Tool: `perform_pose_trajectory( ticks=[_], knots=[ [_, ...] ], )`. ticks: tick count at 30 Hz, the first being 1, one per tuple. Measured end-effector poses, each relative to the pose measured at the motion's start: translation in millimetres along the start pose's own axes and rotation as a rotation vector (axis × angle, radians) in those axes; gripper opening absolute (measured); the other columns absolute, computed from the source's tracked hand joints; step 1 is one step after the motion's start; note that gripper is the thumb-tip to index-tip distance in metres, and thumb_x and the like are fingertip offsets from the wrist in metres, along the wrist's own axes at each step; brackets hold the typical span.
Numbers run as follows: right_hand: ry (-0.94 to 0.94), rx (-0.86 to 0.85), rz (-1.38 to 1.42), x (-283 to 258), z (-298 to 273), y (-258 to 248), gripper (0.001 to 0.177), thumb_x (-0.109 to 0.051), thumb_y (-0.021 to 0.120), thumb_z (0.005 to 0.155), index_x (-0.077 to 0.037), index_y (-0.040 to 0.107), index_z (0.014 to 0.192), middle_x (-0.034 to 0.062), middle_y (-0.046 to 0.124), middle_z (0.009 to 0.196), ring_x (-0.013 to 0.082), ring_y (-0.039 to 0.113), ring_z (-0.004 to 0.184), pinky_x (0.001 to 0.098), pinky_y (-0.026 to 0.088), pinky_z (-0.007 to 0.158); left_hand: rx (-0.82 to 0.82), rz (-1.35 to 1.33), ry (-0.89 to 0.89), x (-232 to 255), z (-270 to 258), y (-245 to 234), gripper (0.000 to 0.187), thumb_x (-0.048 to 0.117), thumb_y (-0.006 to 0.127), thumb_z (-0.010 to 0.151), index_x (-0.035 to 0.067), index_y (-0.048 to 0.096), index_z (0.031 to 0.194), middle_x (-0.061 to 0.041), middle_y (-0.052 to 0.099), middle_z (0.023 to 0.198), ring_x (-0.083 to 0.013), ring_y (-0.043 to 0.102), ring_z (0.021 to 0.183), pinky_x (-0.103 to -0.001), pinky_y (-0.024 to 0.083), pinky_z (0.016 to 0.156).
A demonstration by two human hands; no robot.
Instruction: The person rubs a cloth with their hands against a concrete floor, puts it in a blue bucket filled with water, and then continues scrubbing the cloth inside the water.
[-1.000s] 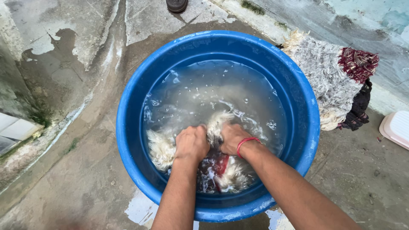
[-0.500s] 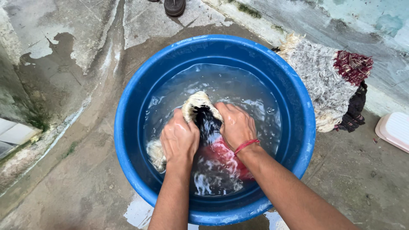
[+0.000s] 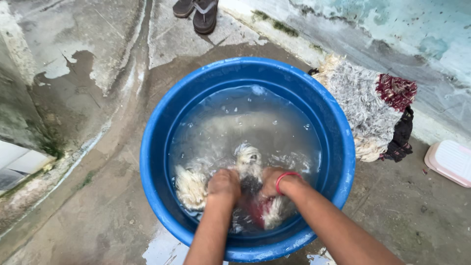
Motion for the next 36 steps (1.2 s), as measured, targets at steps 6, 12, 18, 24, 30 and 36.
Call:
perform_pose_trajectory(
  ticks=[6, 12, 18, 24, 30, 36],
  knots=[
    [-0.074, 0.205, -0.004, -2.1, -13.3, -12.5, 0.044, -0.022, 0.074, 0.072, 0.002, 0.078, 0.109, 0.0265, 0.074, 0.109, 0.0366, 0.073, 0.109, 0.0417, 0.058, 0.098, 0.012, -0.116, -0.032, -0.9, -62.1, -58.3, 0.051, 0.026, 0.083, 0.078, 0.006, 0.067, 0.123, -0.021, 0.066, 0.128, -0.0330, 0.066, 0.119, -0.041, 0.054, 0.102],
    [-0.120, 0.551, 0.242, -11.1, -99.4, -78.6, 0.062, -0.012, 0.068, 0.069, -0.014, 0.067, 0.130, 0.0277, 0.072, 0.107, 0.0418, 0.068, 0.109, 0.0442, 0.051, 0.104, 0.137, -0.442, -0.127, -9.8, -124.5, -141.2, 0.048, 0.033, 0.087, 0.073, 0.014, 0.075, 0.116, -0.023, 0.072, 0.115, -0.0383, 0.069, 0.112, -0.046, 0.054, 0.100],
    [-0.246, 0.607, 0.188, -30.8, -159.9, -138.9, 0.051, -0.006, 0.065, 0.067, -0.017, 0.076, 0.115, 0.0250, 0.074, 0.096, 0.0410, 0.071, 0.099, 0.0462, 0.055, 0.096, 0.292, -0.568, -0.137, -7.5, -162.0, -207.9, 0.033, 0.027, 0.080, 0.075, 0.020, 0.080, 0.108, -0.023, 0.074, 0.108, -0.0403, 0.069, 0.109, -0.048, 0.054, 0.098],
    [-0.283, 0.757, 0.022, -55.8, -209.8, -209.0, 0.048, -0.005, 0.064, 0.067, -0.019, 0.078, 0.111, 0.0241, 0.073, 0.091, 0.0409, 0.072, 0.092, 0.0478, 0.056, 0.090, 0.459, -0.727, -0.204, -18.9, -203.3, -276.0, 0.034, 0.025, 0.076, 0.073, 0.020, 0.080, 0.106, -0.021, 0.075, 0.106, -0.0398, 0.070, 0.108, -0.047, 0.054, 0.098],
    [-0.359, 1.142, 0.167, -100.7, -287.0, -259.9, 0.038, -0.004, 0.066, 0.066, -0.016, 0.083, 0.098, 0.0231, 0.073, 0.090, 0.0410, 0.071, 0.088, 0.0473, 0.056, 0.090, 0.721, -0.868, -0.276, -24.5, -236.1, -339.2, 0.037, 0.027, 0.077, 0.072, 0.017, 0.078, 0.107, -0.019, 0.076, 0.107, -0.0404, 0.069, 0.108, -0.048, 0.053, 0.097],
    [-0.452, 1.299, 0.431, -137.2, -343.7, -264.9, 0.025, -0.012, 0.080, 0.067, -0.018, 0.084, 0.091, 0.0183, 0.075, 0.087, 0.0379, 0.072, 0.084, 0.0447, 0.056, 0.082, 0.914, -1.121, -0.305, -6.3, -265.3, -366.7, 0.044, 0.034, 0.079, 0.070, 0.008, 0.075, 0.106, -0.019, 0.076, 0.105, -0.0386, 0.072, 0.105, -0.047, 0.054, 0.095]
  ],
)
Point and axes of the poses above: each hand's wrist, its own z-axis towards the middle knuckle, its own y-axis out of the palm, x = y × z, the point moved 6 cm from there along z, towards the middle knuckle
